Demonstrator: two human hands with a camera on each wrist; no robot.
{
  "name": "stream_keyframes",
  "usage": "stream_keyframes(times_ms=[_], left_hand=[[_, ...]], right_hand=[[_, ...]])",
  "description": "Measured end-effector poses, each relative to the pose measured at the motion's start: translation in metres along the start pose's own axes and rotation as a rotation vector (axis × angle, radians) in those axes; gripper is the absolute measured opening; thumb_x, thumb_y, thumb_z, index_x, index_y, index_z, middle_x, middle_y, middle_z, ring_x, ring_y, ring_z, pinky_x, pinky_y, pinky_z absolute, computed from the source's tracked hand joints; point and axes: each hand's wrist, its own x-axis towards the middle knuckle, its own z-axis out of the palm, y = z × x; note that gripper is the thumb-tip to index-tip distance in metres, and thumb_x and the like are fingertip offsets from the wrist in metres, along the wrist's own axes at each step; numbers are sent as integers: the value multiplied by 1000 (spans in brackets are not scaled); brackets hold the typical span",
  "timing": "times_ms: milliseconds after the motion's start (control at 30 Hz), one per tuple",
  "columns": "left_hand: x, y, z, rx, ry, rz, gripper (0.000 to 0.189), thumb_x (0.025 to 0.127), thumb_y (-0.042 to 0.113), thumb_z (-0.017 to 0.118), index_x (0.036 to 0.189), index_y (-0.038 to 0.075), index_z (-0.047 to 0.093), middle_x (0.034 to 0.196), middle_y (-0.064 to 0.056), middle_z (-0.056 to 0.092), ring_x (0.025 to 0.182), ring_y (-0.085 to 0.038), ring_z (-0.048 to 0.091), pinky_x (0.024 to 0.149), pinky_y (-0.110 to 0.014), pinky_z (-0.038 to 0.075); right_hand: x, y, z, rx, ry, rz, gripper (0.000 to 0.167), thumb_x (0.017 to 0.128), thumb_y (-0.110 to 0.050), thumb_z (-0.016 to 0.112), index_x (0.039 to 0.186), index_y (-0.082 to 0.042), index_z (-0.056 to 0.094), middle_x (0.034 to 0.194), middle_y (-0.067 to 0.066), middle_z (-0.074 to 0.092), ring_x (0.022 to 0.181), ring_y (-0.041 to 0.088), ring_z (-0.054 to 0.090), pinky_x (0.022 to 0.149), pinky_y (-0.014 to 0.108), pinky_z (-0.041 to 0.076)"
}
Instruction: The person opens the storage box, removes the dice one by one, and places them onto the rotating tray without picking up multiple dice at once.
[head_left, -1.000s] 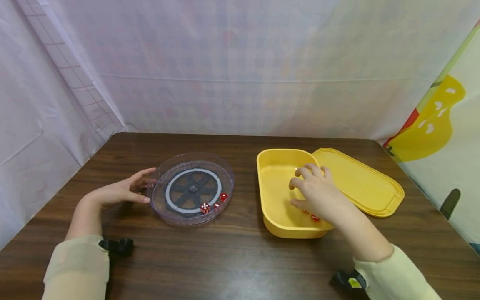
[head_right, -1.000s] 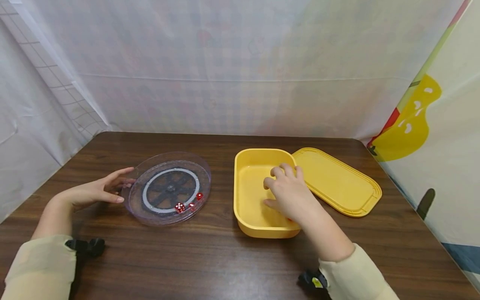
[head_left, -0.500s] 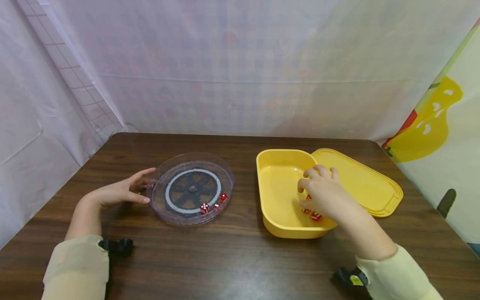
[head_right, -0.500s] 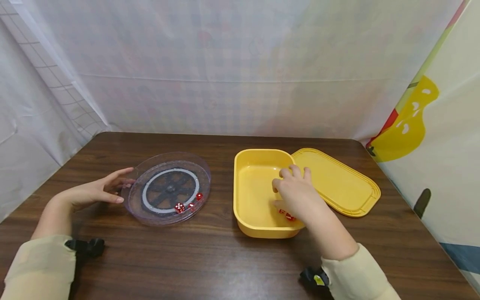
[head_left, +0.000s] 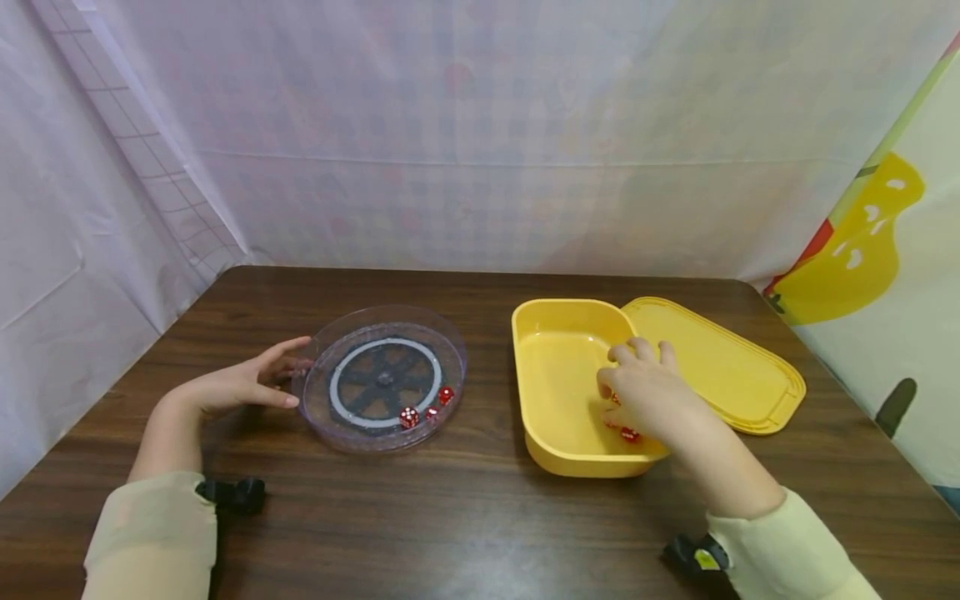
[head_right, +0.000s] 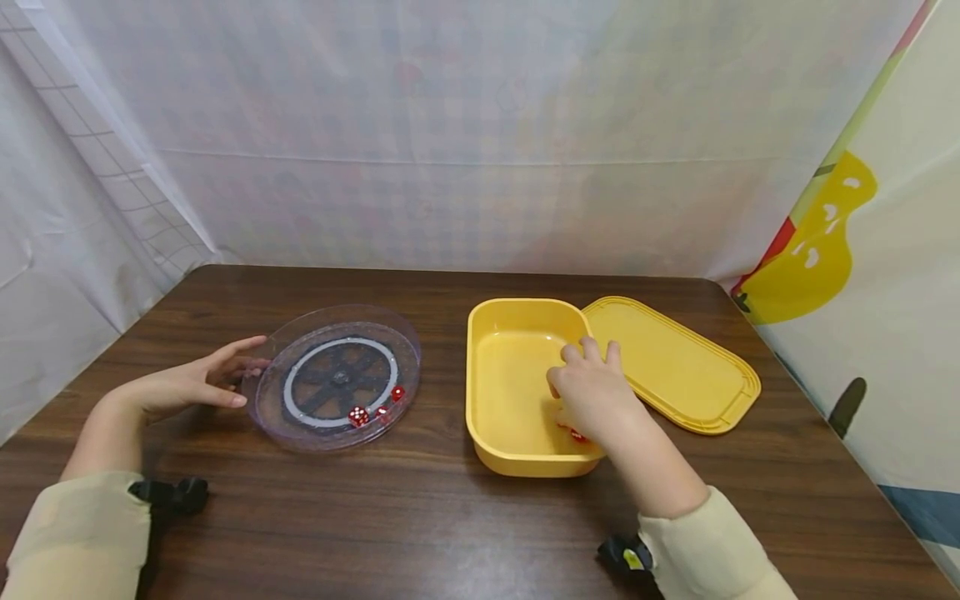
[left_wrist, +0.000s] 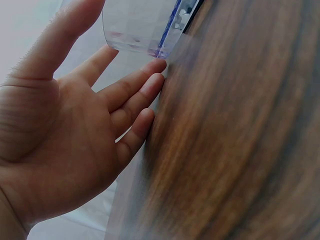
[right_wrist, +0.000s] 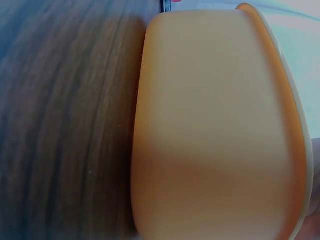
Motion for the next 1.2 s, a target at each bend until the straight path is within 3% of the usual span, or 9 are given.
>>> stream_keyframes(times_ms=[467, 833, 1200], left_hand=[[0, 0, 0, 6, 3, -2, 90, 87, 13, 70, 153, 8, 8, 146, -33, 27, 134, -53, 18, 98, -67, 23], [0, 0, 0, 2, 6, 1, 90, 87, 13, 70, 153, 6, 9, 146, -34, 26, 133, -54, 18, 98, -66, 24], [0, -1, 0, 2, 2, 5, 90, 87, 13, 70, 153, 6, 8, 146, -34, 26, 133, -55, 17, 98, -68, 23]], right_hand=[[-2, 1, 3, -35, -7, -9, 33, 67, -21, 83, 61, -23, 50, 115, 20, 55, 115, 45, 38, 88, 64, 22], [1, 2, 4, -21, 5, -16, 35, 69, -21, 83, 59, -23, 50, 115, 20, 56, 118, 46, 36, 93, 69, 17], [3, 1, 3, 9, 73, -55, 24, 77, -26, 78, 65, -23, 57, 118, 21, 55, 123, 49, 34, 95, 69, 15]])
